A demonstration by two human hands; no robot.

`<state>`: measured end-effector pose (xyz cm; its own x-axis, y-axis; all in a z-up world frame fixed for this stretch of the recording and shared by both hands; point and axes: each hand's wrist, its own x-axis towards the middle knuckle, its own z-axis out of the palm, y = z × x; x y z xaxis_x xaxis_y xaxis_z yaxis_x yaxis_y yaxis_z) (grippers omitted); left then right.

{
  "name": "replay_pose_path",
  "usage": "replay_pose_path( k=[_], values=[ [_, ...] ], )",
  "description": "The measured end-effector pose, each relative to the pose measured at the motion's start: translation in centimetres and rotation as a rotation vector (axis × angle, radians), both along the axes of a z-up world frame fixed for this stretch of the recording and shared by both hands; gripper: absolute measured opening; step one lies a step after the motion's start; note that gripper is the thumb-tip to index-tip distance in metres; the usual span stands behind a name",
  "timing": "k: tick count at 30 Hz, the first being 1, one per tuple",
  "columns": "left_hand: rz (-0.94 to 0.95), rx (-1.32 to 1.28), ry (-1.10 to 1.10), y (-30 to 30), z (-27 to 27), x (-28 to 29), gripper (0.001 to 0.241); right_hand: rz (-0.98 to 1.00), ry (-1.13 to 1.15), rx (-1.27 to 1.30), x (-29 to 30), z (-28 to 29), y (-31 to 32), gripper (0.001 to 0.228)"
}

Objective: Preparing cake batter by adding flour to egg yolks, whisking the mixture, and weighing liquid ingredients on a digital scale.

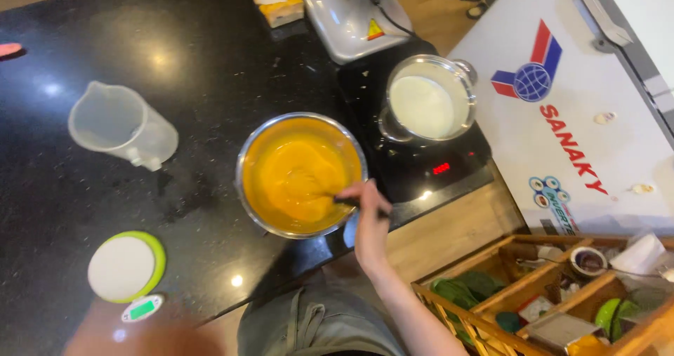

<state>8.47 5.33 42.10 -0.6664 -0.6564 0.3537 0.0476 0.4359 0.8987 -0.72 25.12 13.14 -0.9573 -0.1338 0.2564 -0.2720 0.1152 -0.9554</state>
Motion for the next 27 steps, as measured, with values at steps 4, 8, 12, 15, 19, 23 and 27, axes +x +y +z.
replay_pose_path(
  k=[4,8,12,15,19,23,27],
  values=[
    [0.008,-0.04,-0.033,-3.7,-23.4,-4.2,0.038,-0.242,-0.487,-1.014,-2.6,-3.4,-2.0,0.037],
    [-0.152,0.116,-0.265,-5.3,-36.4,-6.3,0.049,0.002,-0.367,-0.597,-7.7,1.0,-1.5,0.038],
    [-0.145,0.215,-0.314,-5.7,-36.3,-7.8,0.039,-0.127,-0.053,-0.868,-12.4,-1.2,-3.7,0.05],
    [-0.161,0.23,-0.284,-7.3,-36.5,-8.7,0.036,0.118,-0.29,-0.761,-10.3,-6.0,-4.2,0.052],
    [-0.225,0.1,-0.365,-8.3,-36.5,-8.9,0.036,-0.05,-0.301,-0.26,-11.4,1.1,-5.0,0.033],
    [-0.204,0.095,-0.322,-8.2,-37.3,-9.3,0.034,0.044,-0.058,-0.636,-9.9,-2.4,-5.7,0.053],
    [-0.227,0.121,-0.247,-7.8,-37.1,-8.7,0.035,-0.055,-0.16,-0.375,-12.6,1.4,-4.5,0.037]
  ],
)
